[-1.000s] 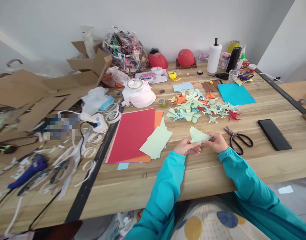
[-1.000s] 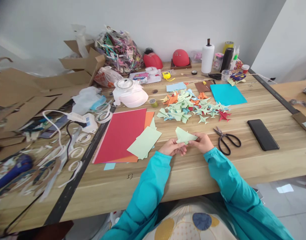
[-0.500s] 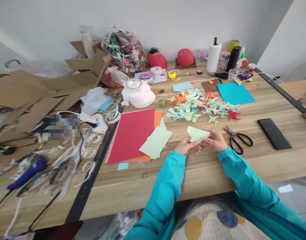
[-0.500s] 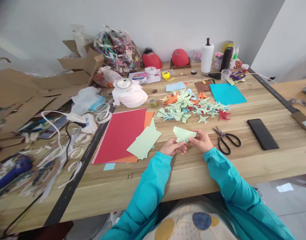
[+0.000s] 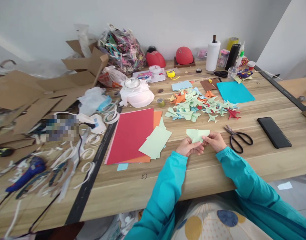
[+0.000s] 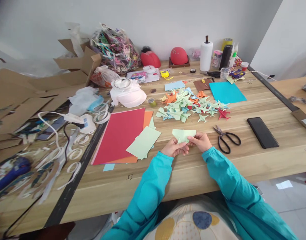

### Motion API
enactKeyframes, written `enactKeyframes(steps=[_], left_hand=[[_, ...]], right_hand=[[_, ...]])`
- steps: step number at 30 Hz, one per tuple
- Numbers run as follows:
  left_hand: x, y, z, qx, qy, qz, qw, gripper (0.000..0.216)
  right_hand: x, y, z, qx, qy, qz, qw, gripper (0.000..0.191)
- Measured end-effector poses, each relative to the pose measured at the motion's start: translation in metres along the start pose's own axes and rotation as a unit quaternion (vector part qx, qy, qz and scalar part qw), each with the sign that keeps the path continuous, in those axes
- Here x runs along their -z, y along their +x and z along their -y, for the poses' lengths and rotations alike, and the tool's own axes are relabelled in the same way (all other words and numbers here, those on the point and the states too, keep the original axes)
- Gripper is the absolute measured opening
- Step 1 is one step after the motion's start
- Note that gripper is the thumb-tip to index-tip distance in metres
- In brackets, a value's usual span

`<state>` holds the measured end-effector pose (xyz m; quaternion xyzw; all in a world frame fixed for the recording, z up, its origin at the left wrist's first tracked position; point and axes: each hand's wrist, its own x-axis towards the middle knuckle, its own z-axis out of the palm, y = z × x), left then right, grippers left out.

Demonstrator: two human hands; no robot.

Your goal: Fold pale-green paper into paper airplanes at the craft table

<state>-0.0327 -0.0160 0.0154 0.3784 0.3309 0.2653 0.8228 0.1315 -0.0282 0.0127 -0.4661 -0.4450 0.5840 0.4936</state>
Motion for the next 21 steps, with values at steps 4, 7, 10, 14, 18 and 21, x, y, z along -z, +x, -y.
enactKeyframes(steps=[4,7,10,14,18,21], left_hand=[[0.0012,0.0007,0.0017,-0.004,0.017,0.001,1.0,0.042],[0.0007,0.002,0.0029,-0.002,0.021,-0.005,1.0,0.042],[-0.0005,0.0035,0.004,-0.007,0.017,-0.021,1.0,0.043],[-0.0014,0.005,0.0051,-0.007,0.022,-0.036,0.999,0.042],[-0.0022,0.0059,0.0053,-0.007,0.03,-0.042,0.999,0.042],[-0.0036,0.0064,0.0061,-0.009,0.037,-0.054,0.998,0.043]], right_hand=[[0.0003,-0.0002,0.0012,-0.014,-0.004,0.003,1.0,0.035],[0.0002,-0.0006,0.0025,-0.019,-0.007,0.003,1.0,0.036],[-0.0005,-0.0013,0.0038,-0.027,-0.012,-0.003,1.0,0.037],[-0.0017,-0.0025,0.0047,-0.031,-0.02,-0.008,0.999,0.04],[-0.0014,-0.0025,0.0025,-0.024,-0.027,-0.004,0.999,0.038],[-0.0005,-0.0016,-0.0007,-0.003,-0.042,-0.002,0.999,0.035]])
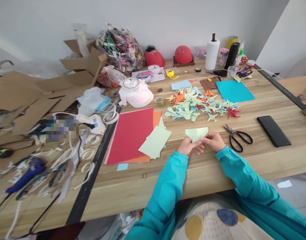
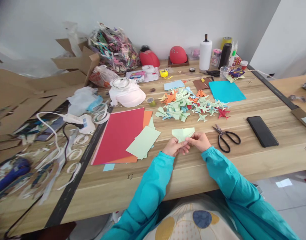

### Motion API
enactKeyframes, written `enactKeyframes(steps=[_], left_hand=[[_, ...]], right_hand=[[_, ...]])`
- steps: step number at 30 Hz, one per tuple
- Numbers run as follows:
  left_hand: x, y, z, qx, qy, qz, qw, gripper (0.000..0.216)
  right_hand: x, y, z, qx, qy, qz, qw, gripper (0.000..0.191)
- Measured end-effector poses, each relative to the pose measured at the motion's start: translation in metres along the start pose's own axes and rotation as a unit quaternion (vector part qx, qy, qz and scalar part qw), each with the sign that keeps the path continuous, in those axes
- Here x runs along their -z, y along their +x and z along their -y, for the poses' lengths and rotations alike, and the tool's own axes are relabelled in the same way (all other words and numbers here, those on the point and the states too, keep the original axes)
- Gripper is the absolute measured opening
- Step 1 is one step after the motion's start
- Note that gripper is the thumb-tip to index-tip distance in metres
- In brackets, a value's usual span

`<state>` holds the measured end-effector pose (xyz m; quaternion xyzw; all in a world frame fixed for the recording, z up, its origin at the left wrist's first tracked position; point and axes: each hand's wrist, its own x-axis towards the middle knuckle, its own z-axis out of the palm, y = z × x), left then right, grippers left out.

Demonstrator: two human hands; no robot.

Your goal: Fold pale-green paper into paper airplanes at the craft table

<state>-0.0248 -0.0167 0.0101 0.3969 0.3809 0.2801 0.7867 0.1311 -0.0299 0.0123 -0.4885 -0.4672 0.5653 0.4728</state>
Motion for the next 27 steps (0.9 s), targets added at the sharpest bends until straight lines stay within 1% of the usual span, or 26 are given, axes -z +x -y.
enactKeyframes(steps=[4,10,14,18,23,25,27], left_hand=[[-0.0018,0.0,0.0007,0.007,0.013,-0.011,1.0,0.043],[-0.0006,-0.0006,-0.0018,0.02,0.006,-0.006,1.0,0.042],[0.0012,0.0007,-0.0007,0.005,0.001,-0.011,1.0,0.042],[0.0018,0.0017,0.001,-0.016,0.003,-0.018,1.0,0.041],[0.0,-0.0001,0.0,-0.012,-0.002,-0.005,1.0,0.04],[-0.002,-0.0002,0.0002,-0.012,-0.001,-0.001,1.0,0.041],[-0.004,0.0006,0.0011,-0.019,-0.003,-0.01,1.0,0.042]], right_hand=[[0.0005,0.0006,-0.0028,0.012,-0.022,-0.017,1.0,0.035],[0.0028,0.0021,-0.0039,-0.018,-0.011,-0.044,0.999,0.037],[0.0058,0.0043,-0.0051,-0.008,-0.009,-0.061,0.998,0.038],[0.0066,0.0045,-0.0056,-0.013,-0.008,-0.054,0.998,0.04],[0.0065,0.0032,-0.0032,-0.025,-0.004,-0.045,0.999,0.04],[0.0062,0.0029,-0.0021,-0.021,-0.007,-0.028,0.999,0.04],[0.0055,0.0026,-0.0011,-0.013,-0.012,-0.01,1.0,0.04]])
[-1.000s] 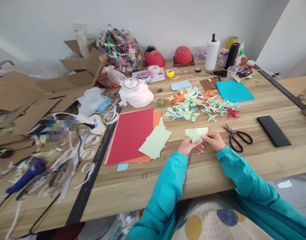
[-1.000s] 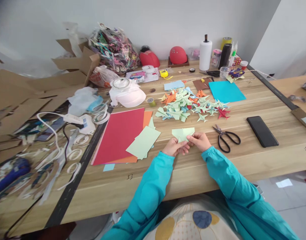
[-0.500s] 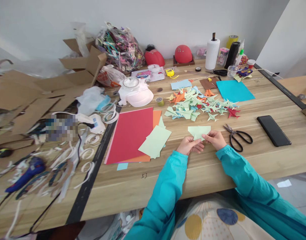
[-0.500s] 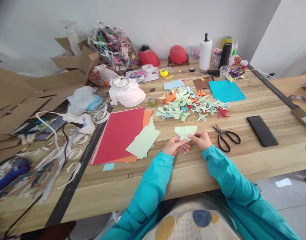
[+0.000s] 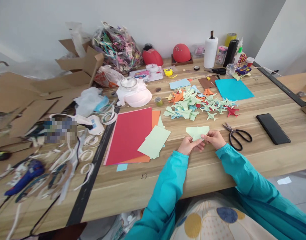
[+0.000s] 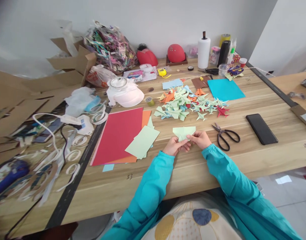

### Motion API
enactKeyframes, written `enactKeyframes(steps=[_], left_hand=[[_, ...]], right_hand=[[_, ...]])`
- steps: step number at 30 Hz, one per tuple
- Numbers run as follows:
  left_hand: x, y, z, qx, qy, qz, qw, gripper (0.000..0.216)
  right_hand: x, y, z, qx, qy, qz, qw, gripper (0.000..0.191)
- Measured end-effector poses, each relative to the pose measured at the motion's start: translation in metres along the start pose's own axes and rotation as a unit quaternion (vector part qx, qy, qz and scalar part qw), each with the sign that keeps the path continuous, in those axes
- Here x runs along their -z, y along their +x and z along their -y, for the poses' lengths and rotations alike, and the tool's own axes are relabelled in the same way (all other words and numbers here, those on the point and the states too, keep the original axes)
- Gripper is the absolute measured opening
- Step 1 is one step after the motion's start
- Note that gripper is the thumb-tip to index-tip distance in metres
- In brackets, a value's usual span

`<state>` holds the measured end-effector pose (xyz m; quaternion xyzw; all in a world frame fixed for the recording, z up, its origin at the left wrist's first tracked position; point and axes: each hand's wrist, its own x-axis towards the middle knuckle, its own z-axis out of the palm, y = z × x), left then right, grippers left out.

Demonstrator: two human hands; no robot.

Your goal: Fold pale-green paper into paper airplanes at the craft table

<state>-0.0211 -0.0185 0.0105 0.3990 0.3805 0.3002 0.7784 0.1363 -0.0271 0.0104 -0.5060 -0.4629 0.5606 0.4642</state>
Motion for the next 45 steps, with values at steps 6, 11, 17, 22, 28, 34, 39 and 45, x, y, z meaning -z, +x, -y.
enactKeyframes(steps=[6,11,17,22,28,34,39,45], left_hand=[[0.0,0.003,0.004,-0.005,0.004,-0.007,1.0,0.041],[0.001,0.003,0.005,-0.002,0.012,-0.004,1.0,0.04],[0.0,0.004,0.005,-0.001,0.021,-0.013,1.0,0.042],[-0.001,0.004,0.005,-0.001,0.011,-0.017,1.0,0.043],[-0.003,0.003,0.004,-0.008,0.01,-0.037,0.999,0.042],[-0.004,0.003,0.003,-0.01,0.005,-0.038,0.999,0.04],[-0.006,0.001,0.004,-0.003,0.009,-0.008,1.0,0.04],[-0.009,-0.003,0.002,0.006,-0.011,0.034,0.999,0.037]], right_hand=[[-0.002,-0.001,0.002,-0.003,-0.016,-0.016,1.0,0.046],[-0.002,-0.002,0.002,0.018,-0.038,-0.021,0.999,0.045],[-0.001,-0.001,-0.001,0.034,-0.056,-0.022,0.998,0.045],[-0.002,-0.001,0.0,0.017,-0.049,-0.023,0.998,0.045],[-0.002,0.0,-0.002,0.03,-0.058,-0.021,0.998,0.045],[-0.003,-0.001,-0.001,0.02,-0.048,0.002,0.999,0.042],[-0.006,-0.004,0.005,0.063,-0.042,0.178,0.981,0.043],[-0.008,-0.006,0.002,0.049,-0.015,0.135,0.99,0.038]])
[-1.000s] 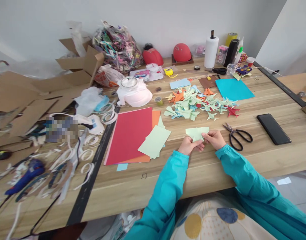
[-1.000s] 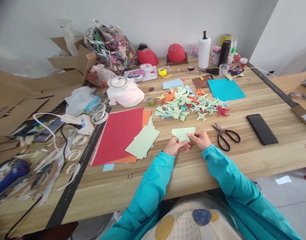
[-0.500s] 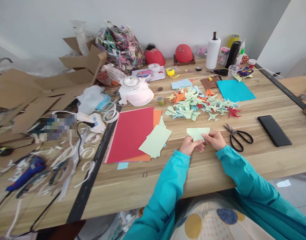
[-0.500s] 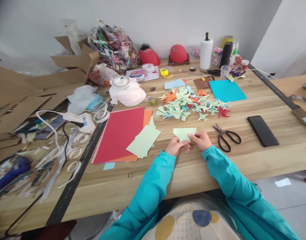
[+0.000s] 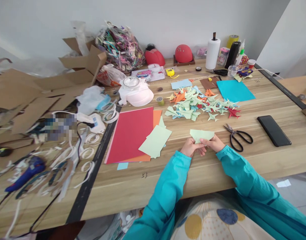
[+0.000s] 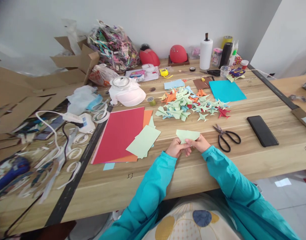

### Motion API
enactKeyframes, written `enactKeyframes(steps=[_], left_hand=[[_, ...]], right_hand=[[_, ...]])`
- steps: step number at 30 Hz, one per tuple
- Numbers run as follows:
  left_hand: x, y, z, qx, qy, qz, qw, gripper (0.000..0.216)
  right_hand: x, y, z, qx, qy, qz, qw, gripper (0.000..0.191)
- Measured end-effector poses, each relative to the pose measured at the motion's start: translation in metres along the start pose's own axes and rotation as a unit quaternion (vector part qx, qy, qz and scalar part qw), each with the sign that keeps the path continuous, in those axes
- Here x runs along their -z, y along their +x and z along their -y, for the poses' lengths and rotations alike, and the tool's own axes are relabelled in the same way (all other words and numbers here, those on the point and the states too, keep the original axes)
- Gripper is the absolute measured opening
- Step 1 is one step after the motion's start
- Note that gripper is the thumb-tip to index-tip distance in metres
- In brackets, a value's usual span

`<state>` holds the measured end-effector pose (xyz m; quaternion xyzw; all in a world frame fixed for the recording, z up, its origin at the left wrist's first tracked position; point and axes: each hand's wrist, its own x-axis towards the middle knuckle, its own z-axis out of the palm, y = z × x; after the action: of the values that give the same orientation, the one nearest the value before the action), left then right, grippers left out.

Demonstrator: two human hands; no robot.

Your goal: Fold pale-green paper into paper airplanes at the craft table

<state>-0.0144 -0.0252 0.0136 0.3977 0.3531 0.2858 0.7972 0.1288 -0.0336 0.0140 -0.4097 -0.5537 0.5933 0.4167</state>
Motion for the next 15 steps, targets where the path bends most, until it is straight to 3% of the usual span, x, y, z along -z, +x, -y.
enactKeyframes(steps=[5,15], left_hand=[[-0.001,-0.0015,-0.0023,0.005,0.001,0.007,1.0,0.035],[0.0021,0.0019,0.002,0.002,0.002,0.031,1.0,0.033]], right_hand=[[-0.0041,-0.0011,0.0015,-0.017,0.032,-0.047,0.998,0.038],[-0.0038,-0.002,-0.0013,-0.011,-0.003,-0.014,1.0,0.041]])
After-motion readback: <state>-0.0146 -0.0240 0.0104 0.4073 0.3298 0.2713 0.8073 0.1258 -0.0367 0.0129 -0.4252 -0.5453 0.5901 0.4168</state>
